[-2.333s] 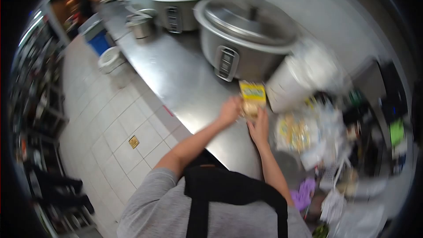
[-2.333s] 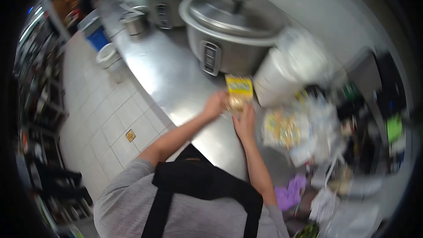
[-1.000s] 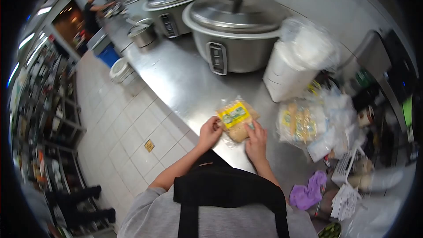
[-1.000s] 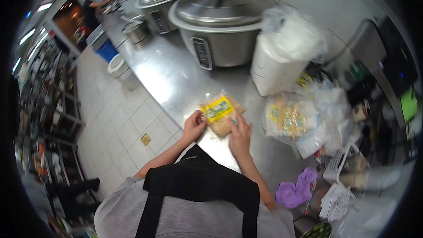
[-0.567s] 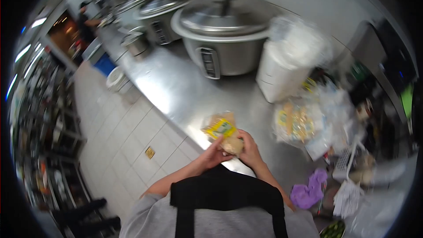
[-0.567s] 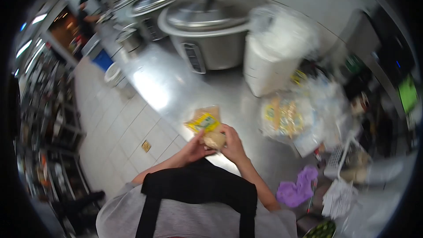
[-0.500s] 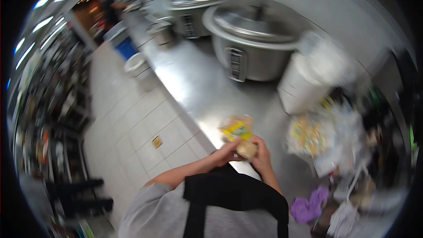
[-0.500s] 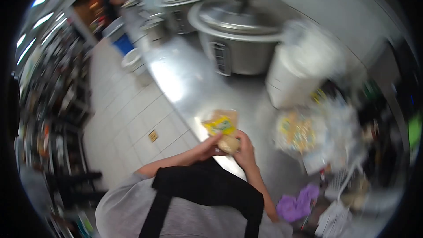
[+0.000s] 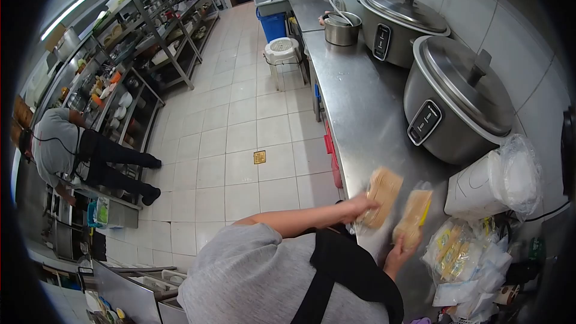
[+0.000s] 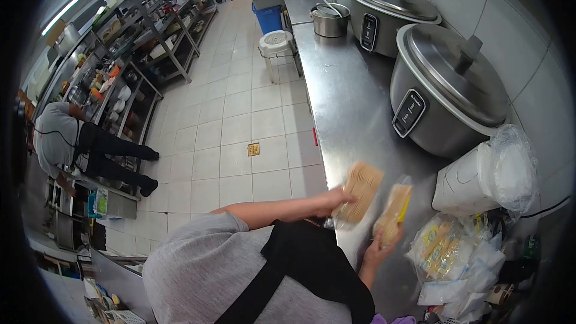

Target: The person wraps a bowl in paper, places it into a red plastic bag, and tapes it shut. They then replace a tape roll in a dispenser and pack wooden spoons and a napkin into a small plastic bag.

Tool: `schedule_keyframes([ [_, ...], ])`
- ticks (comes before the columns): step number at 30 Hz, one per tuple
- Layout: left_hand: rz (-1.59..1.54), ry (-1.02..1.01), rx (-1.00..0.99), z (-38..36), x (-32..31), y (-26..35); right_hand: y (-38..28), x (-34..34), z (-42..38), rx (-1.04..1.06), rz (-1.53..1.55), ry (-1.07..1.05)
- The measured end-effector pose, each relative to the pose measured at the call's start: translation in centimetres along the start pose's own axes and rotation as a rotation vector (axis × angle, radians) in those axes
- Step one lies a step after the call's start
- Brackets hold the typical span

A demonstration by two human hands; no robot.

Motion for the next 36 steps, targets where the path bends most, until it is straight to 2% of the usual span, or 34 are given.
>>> schedule_keyframes([
  [1, -0.013, 0.025, -0.21, -0.9, 0.0, 3.5, -0.4, 0.3, 0.6, -0.006, -0.012, 0.004],
  [2, 0.0, 0.051, -0.259, -1.8, 0.4, 6.2, -1.5, 1.7, 1.2, 0.069, -0.006, 0.126],
  [3, 0.075, 0.172, -0.377, -3.6, 0.9, 9.9, -2.8, 3.0, 1.5, 0.144, -0.001, 0.251],
  [4, 0.129, 0.182, -0.53, -4.6, 1.6, 12.7, -4.2, 3.6, 1.8, 0.131, -0.019, 0.266],
  [5, 0.191, 0.202, -0.551, -6.6, 1.7, 15.6, -6.4, 4.9, 1.9, 0.191, -0.092, 0.375],
  [6, 0.011, 0.159, -0.787, -8.9, 0.9, 18.6, -8.0, 5.7, 2.0, 0.254, -0.166, 0.484],
  [7, -0.014, 0.146, -0.879, -10.3, 0.7, 20.0, -7.5, 5.6, 2.2, 0.246, -0.183, 0.503],
  [8, -0.051, 0.07, -1.024, -12.0, -0.3, 21.5, -8.2, 5.4, 2.1, 0.425, 0.016, 0.519],
  [10, -0.029, 0.045, -1.059, -11.0, -0.4, 20.7, -10.8, 4.1, 2.4, 0.648, 0.12, 0.409],
  [11, 0.003, 0.057, -1.042, -9.5, -0.5, 19.5, -13.4, 2.3, 3.2, 0.682, 0.024, 0.289],
  [13, 0.116, 0.075, -0.814, -5.5, -0.9, 15.6, -8.9, -0.5, 3.2, 0.566, -0.454, 0.043],
  [14, 0.294, 0.099, -0.797, -2.2, -0.1, 12.6, -4.9, -2.6, 2.7, 0.441, -0.672, -0.122],
  [15, 0.464, 0.068, -0.54, 0.6, 0.8, 8.4, -1.7, -4.2, 1.8, 0.298, -0.875, -0.294],
  [17, 1.23, 0.24, -0.895, 0.8, 1.2, 5.5, -3.2, -4.1, 1.4, 0.254, -0.772, -0.239],
  [19, 1.194, 0.215, -0.948, -1.6, -0.9, 9.2, -3.2, -3.7, 1.7, 0.222, -0.724, -0.194],
  [21, 0.6, -0.156, -0.72, -6.6, -5.9, 16.1, -2.8, -2.8, 1.6, 0.24, -0.652, -0.213],
  [22, 0.539, -0.327, -0.718, -10.4, -8.9, 18.9, -2.2, -2.5, 1.7, 0.191, -0.588, -0.201],
  [25, 0.613, -0.499, -0.827, -19.0, -12.9, 22.2, -0.3, -3.0, 1.6, 0.173, -0.501, -0.214],
  [28, 0.03, -0.602, -1.378, -26.6, -17.3, 23.1, -0.3, -3.1, 1.7, 0.168, -0.521, -0.199],
  [30, -0.135, -0.683, -1.567, -29.1, -17.1, 23.3, -0.7, -3.2, 1.5, 0.2, -0.485, -0.206],
  [33, 0.182, -0.756, -1.512, -29.8, -19.0, 22.8, -1.0, -2.8, 1.8, 0.182, -0.471, -0.193],
  [36, 0.225, -0.714, -1.574, -30.7, -19.4, 22.6, -0.8, -2.7, 1.6, 0.177, -0.448, -0.193],
])
Point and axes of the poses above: each hand's wrist, its own z-axis towards the middle knuckle, its own x-axis out of the back of the hand, y = z × x, the point moved 8 cm from there along z, towards the middle knuckle, and after that the axes turned 5 degrees about y, right-handed, at the moved point
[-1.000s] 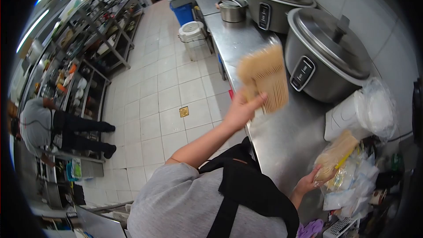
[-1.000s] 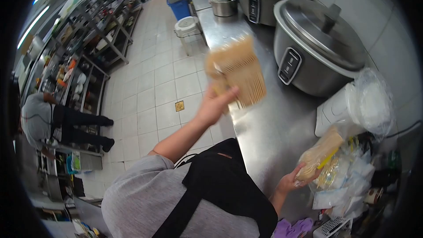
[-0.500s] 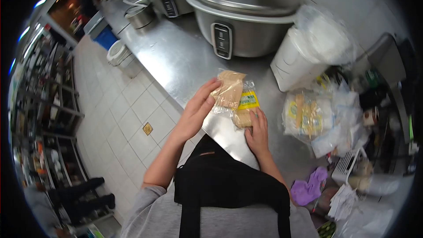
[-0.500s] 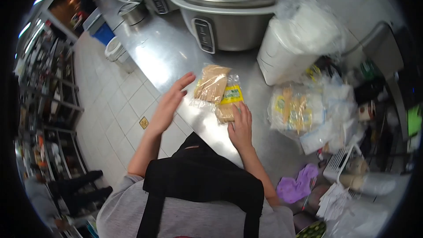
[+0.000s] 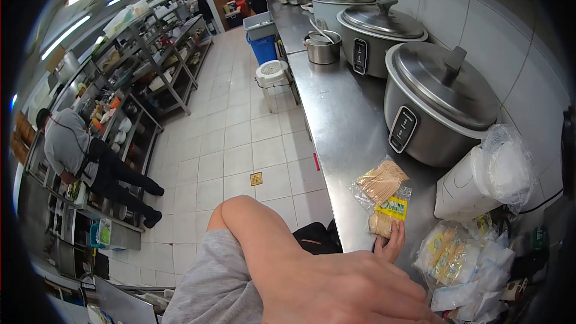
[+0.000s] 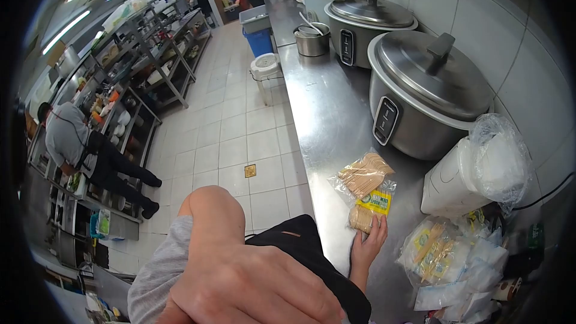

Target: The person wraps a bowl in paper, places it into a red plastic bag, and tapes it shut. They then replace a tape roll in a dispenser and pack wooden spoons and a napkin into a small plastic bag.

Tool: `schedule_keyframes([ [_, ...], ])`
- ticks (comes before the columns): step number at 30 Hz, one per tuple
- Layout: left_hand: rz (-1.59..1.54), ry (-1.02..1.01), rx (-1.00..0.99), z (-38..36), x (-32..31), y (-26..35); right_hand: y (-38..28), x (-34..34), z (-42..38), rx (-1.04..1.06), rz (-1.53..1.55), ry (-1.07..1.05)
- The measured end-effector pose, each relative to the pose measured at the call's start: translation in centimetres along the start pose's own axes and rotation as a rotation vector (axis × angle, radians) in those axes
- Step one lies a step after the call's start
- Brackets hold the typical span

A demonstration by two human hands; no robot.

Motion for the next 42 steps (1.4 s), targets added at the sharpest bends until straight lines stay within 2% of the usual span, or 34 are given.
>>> schedule_keyframes([
  [1, -0.049, -0.033, 0.145, 0.2, 0.0, -0.1, 0.0, 0.1, 0.1, 0.012, 0.006, 0.014],
  [3, -0.101, -0.069, 0.29, 0.2, -0.4, -0.5, -0.1, 0.3, 0.1, -0.019, 0.025, 0.02],
  [6, -0.081, -0.158, 0.302, 0.3, -1.5, -0.4, 0.2, 0.5, 0.1, -0.067, 0.052, 0.041],
  [15, -0.172, -0.232, 0.257, 0.0, -2.6, 0.3, 0.2, 0.7, 0.0, -0.079, 0.062, 0.07],
  [19, -0.157, -0.05, -0.011, -0.8, -2.7, 0.7, 0.3, 0.9, -0.1, -0.071, 0.113, 0.09],
  [21, -0.165, -0.01, -0.084, -0.5, -1.7, 1.8, 0.1, 1.3, 0.0, -0.061, 0.097, 0.12],
  [22, -0.205, -0.137, 0.076, -0.5, -1.5, 1.8, 0.1, 1.3, 0.1, -0.069, 0.118, 0.117],
  [24, -0.245, -0.267, 0.233, -0.7, -2.2, 1.1, 0.4, 1.2, 0.0, -0.076, 0.138, 0.119],
  [25, -0.216, -0.218, 0.088, -0.3, -2.3, 1.4, 0.5, 1.1, 0.0, -0.055, 0.132, 0.125],
  [28, -0.167, -0.178, -0.118, -0.2, -2.2, 1.9, 0.6, 0.9, 0.1, -0.03, 0.103, 0.128],
  [30, -0.163, -0.242, 0.043, -0.4, -1.8, 1.0, 0.8, 0.8, 0.0, -0.028, 0.073, 0.107],
  [32, -0.014, -0.297, 0.41, -1.7, -0.4, -2.2, 0.1, 1.3, 0.1, -0.027, 0.081, 0.126],
  [34, 0.145, -0.104, 0.552, -3.8, 2.7, -8.0, 0.0, 1.6, -0.2, -0.021, 0.089, 0.162],
  [35, 0.179, -0.004, 0.69, -6.5, 4.8, -13.0, 0.5, 1.1, -0.3, -0.018, 0.09, 0.132],
  [36, 0.277, 0.062, 0.626, -9.7, 7.0, -17.0, 0.7, 0.7, 0.0, -0.01, 0.094, 0.106],
  [37, 0.678, -0.037, 0.651, -13.3, 8.6, -20.6, 0.7, 0.8, -0.2, -0.03, 0.079, 0.122],
  [39, 1.338, -0.407, 0.718, -24.0, 10.7, -26.4, 0.3, 0.6, 0.0, -0.007, 0.066, 0.073],
  [42, 1.312, -0.526, 0.785, -28.9, 11.6, -27.2, -0.3, 0.4, 0.1, -0.012, 0.001, 0.005],
])
Point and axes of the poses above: each hand's wrist, its own z-axis towards the middle knuckle, its own x-axis out of the back of the hand, y = z × x, the point moved 8 cm from there along z, towards the middle knuckle, and after that the axes turned 5 degrees about y, right-handed, at the moved point
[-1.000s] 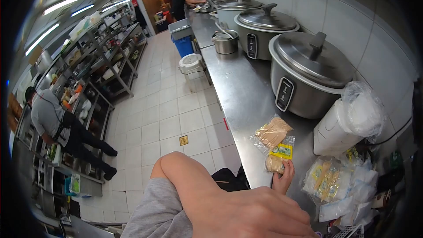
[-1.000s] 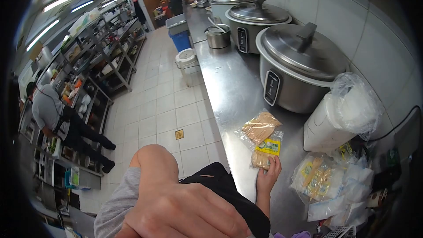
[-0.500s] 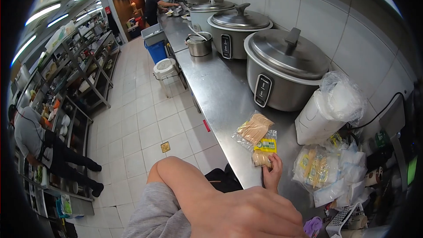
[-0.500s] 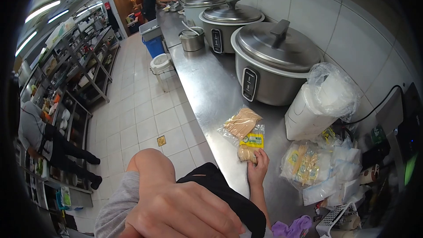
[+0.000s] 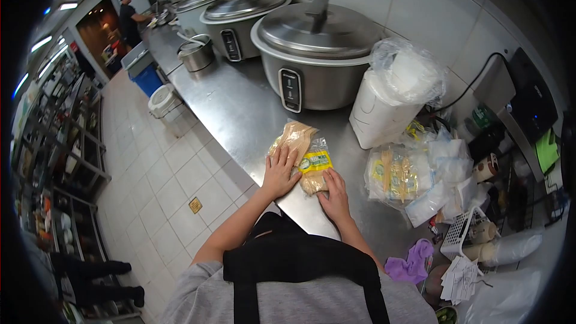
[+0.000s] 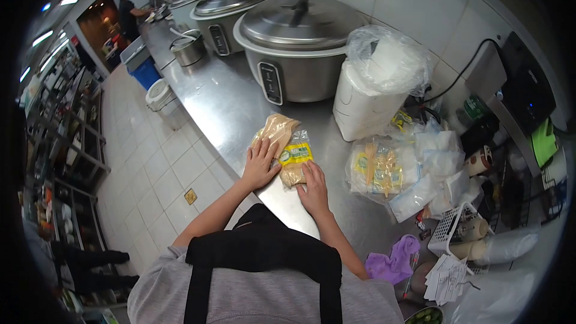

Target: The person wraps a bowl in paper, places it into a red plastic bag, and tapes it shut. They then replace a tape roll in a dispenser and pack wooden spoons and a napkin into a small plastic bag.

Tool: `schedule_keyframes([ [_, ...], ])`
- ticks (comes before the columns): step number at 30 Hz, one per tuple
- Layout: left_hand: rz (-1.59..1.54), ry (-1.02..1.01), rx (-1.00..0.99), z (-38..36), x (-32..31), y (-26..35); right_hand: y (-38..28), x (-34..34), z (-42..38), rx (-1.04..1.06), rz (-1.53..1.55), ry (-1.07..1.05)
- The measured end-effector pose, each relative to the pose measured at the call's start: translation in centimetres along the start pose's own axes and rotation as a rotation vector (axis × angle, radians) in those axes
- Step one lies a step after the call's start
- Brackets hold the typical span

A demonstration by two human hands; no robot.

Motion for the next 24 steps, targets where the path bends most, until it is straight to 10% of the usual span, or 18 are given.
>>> schedule_keyframes([
  [24, -0.176, 0.001, 0.005, -1.2, 0.5, -0.6, -0.9, -1.1, 0.9, 0.082, -0.173, -0.088],
])
Point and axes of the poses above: each hand's wrist, its own z-axis towards the middle knuckle, its own x-axis out of the back of the hand, y = z × x, the point moved 8 cm from there along z, towards the middle knuckle, and after that the axes turned 5 degrees about y, right-handed, at the moved point
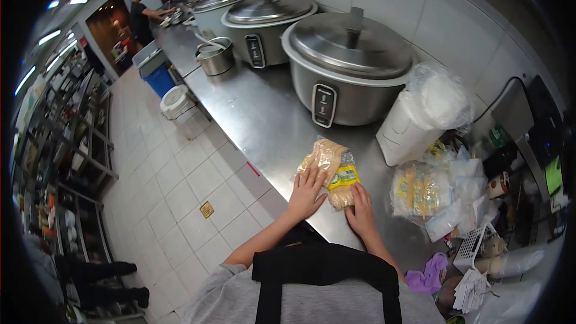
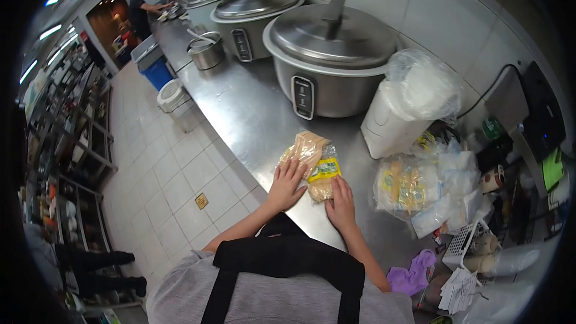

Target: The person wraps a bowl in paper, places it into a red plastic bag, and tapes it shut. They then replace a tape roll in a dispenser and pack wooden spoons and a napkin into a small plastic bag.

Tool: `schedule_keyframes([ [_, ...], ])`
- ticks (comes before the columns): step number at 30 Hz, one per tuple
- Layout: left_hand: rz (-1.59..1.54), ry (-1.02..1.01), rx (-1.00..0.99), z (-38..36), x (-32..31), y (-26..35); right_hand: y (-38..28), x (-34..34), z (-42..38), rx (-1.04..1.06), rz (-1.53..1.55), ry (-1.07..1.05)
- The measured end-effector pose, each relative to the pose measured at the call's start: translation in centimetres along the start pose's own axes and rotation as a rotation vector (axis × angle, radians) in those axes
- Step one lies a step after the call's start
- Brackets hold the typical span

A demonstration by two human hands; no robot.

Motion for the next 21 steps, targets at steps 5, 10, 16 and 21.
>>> schedule_keyframes([
  [5, 0.038, 0.013, -0.005, -0.1, 0.1, 0.1, 0.7, -0.2, 1.3, -0.006, 0.073, -0.089],
  [10, 0.028, -0.015, -0.016, 0.1, -0.1, 0.6, 0.6, 2.3, 0.6, -0.101, 0.099, -0.04],
  [16, 0.015, -0.022, -0.028, 0.3, -0.3, 0.4, 7.4, 13.4, -2.5, -0.324, -0.048, 0.436],
  [21, 0.012, -0.036, -0.015, 0.3, -0.4, 0.4, 13.5, 22.7, -6.3, -0.517, -0.382, 0.597],
])
Point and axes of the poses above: each hand's wrist, its own z-axis towards the middle knuckle, its own x-axis out of the back of the hand, y = z × x, the point moved 8 cm from there along z, towards the middle knuckle, and after that the axes turned 5 degrees about y, right-handed, at the moved point
